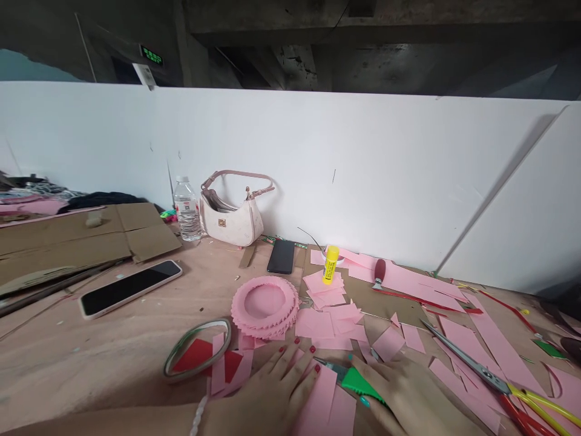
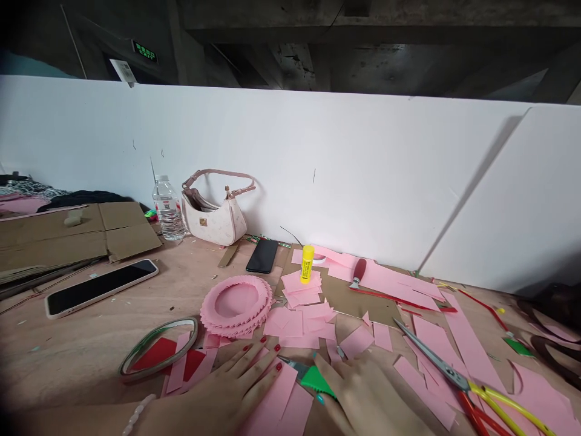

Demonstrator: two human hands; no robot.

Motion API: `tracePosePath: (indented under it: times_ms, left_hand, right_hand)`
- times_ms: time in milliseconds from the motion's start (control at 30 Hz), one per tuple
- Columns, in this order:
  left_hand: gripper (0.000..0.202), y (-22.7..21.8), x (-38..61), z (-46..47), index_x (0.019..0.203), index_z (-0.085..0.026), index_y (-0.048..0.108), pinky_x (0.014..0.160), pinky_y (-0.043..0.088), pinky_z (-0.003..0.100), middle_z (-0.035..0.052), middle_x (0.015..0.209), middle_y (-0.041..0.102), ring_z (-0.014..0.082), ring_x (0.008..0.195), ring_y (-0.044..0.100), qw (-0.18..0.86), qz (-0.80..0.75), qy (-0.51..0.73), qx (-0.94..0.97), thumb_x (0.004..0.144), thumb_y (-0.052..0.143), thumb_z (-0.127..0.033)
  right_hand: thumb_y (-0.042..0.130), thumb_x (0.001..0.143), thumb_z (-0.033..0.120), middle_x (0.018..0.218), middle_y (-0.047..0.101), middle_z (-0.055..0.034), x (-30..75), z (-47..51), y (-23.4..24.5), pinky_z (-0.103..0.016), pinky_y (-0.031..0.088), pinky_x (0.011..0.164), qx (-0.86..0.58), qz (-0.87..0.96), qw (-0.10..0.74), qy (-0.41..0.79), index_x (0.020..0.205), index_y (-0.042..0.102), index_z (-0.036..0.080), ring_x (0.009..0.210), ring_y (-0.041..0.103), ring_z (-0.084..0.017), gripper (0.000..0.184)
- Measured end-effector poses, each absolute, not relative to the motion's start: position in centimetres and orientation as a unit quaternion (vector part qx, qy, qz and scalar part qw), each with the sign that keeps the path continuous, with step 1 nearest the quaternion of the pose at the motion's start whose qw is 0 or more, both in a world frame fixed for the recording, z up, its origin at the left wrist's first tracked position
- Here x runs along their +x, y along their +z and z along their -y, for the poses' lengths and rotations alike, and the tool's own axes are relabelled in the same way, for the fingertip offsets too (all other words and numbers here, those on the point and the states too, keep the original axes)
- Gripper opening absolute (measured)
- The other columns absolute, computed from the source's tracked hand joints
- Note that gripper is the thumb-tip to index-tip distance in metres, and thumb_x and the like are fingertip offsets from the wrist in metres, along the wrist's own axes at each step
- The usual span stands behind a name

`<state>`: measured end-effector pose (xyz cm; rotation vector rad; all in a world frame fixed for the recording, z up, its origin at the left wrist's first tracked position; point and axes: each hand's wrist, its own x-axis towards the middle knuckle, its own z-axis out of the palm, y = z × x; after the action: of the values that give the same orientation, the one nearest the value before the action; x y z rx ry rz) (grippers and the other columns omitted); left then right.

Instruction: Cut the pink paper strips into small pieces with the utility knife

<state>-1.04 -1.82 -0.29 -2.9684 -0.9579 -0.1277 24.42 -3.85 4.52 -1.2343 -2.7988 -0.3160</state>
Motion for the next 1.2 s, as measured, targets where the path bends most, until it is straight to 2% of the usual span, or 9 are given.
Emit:
tracePosePath:
  times_ms: [100,200,300,400,533,633,833,1000,1200]
  left_hand:
    - [0.053,0.5,-0.8,1.9,0.138,-0.012,0.023,0.1,0.029,0.043,0.0152,0.141,0.023,0.0296,0.127,0.026,-0.024,0.311,-0.002,-0.95,0.086,0.032,-0.008]
    - [0.058,0.6,-0.8,1.8,0.139,-0.012,0.019,0.1,0.029,0.042,0.0158,0.142,0.019,0.0299,0.128,0.023,-0.018,0.312,0.008,-0.95,0.084,0.038,-0.012]
    - [0.065,0.2,-1.1,1.8,0.14,-0.015,0.015,0.1,0.028,0.04,0.0139,0.143,0.019,0.0276,0.129,0.021,0.004,0.304,-0.01,-0.953,0.081,0.043,-0.012]
    - [0.062,-0.2,-1.2,1.9,0.14,-0.017,0.016,0.1,0.027,0.039,0.0117,0.143,0.021,0.0243,0.129,0.024,0.028,0.306,-0.03,-0.951,0.083,0.04,-0.011]
    - [0.049,-0.4,-0.8,1.9,0.135,-0.013,0.031,0.096,0.033,0.042,0.015,0.138,0.031,0.0278,0.124,0.033,0.068,0.321,-0.042,-0.944,0.086,0.037,-0.014]
    - [0.042,-0.3,-0.4,1.8,0.129,-0.008,0.042,0.094,0.035,0.041,0.0157,0.133,0.04,0.0273,0.121,0.039,0.094,0.324,-0.036,-0.941,0.088,0.032,-0.012]
    - [0.043,0.3,-0.2,1.7,0.129,-0.007,0.042,0.093,0.035,0.041,0.0163,0.132,0.04,0.0273,0.12,0.04,0.091,0.316,-0.023,-0.944,0.087,0.032,-0.011]
    - [0.043,0.6,0.0,1.7,0.128,-0.007,0.042,0.091,0.038,0.041,0.0155,0.131,0.041,0.0287,0.119,0.041,0.104,0.315,0.012,-0.943,0.087,0.032,-0.012]
    - [0.043,0.3,-0.1,1.7,0.128,-0.005,0.043,0.091,0.037,0.042,0.0169,0.13,0.042,0.0295,0.118,0.042,0.125,0.301,-0.003,-0.945,0.086,0.032,-0.012]
  right_hand:
    - [0.045,0.084,0.024,0.09,0.071,-0.0019,24.1,3.8,4.7,-0.028,0.044,0.055,-0.409,0.908,0.026,-0.088,0.122,0.047,0.028,0.066,0.063,-0.02,0.038]
    - [0.046,0.084,0.024,0.09,0.07,-0.0008,24.4,3.7,4.9,-0.028,0.044,0.055,-0.425,0.903,0.023,-0.063,0.118,0.049,0.029,0.066,0.063,-0.02,0.034]
    - [0.044,0.086,0.024,0.09,0.07,-0.0014,24.8,3.5,5.2,-0.029,0.046,0.058,-0.425,0.903,0.038,-0.041,0.12,0.048,0.029,0.073,0.063,-0.021,0.035]
    - [0.042,0.086,0.025,0.098,0.069,-0.0032,25.2,3.5,5.0,-0.031,0.048,0.063,-0.411,0.908,0.056,-0.056,0.126,0.044,0.03,0.08,0.064,-0.023,0.04]
    - [0.049,0.081,0.026,0.101,0.069,-0.0047,26.3,3.6,4.1,-0.032,0.05,0.062,-0.419,0.9,0.049,-0.111,0.125,0.045,0.028,0.079,0.065,-0.025,0.044]
    - [0.051,0.08,0.026,0.101,0.069,-0.0057,26.8,3.7,3.6,-0.032,0.051,0.057,-0.427,0.894,0.035,-0.134,0.126,0.045,0.025,0.073,0.065,-0.024,0.046]
    - [0.044,0.083,0.024,0.097,0.071,-0.0041,26.3,3.8,3.9,-0.033,0.052,0.059,-0.408,0.902,0.071,-0.12,0.132,0.037,0.028,0.074,0.066,-0.024,0.05]
    - [0.042,0.085,0.027,0.104,0.068,-0.002,25.9,3.8,3.9,-0.035,0.053,0.066,-0.408,0.905,0.069,-0.1,0.134,0.034,0.033,0.083,0.065,-0.025,0.049]
    - [0.04,0.085,0.023,0.109,0.066,-0.0026,25.6,3.9,3.4,-0.036,0.052,0.066,-0.414,0.903,0.079,-0.085,0.135,0.031,0.033,0.084,0.065,-0.026,0.051]
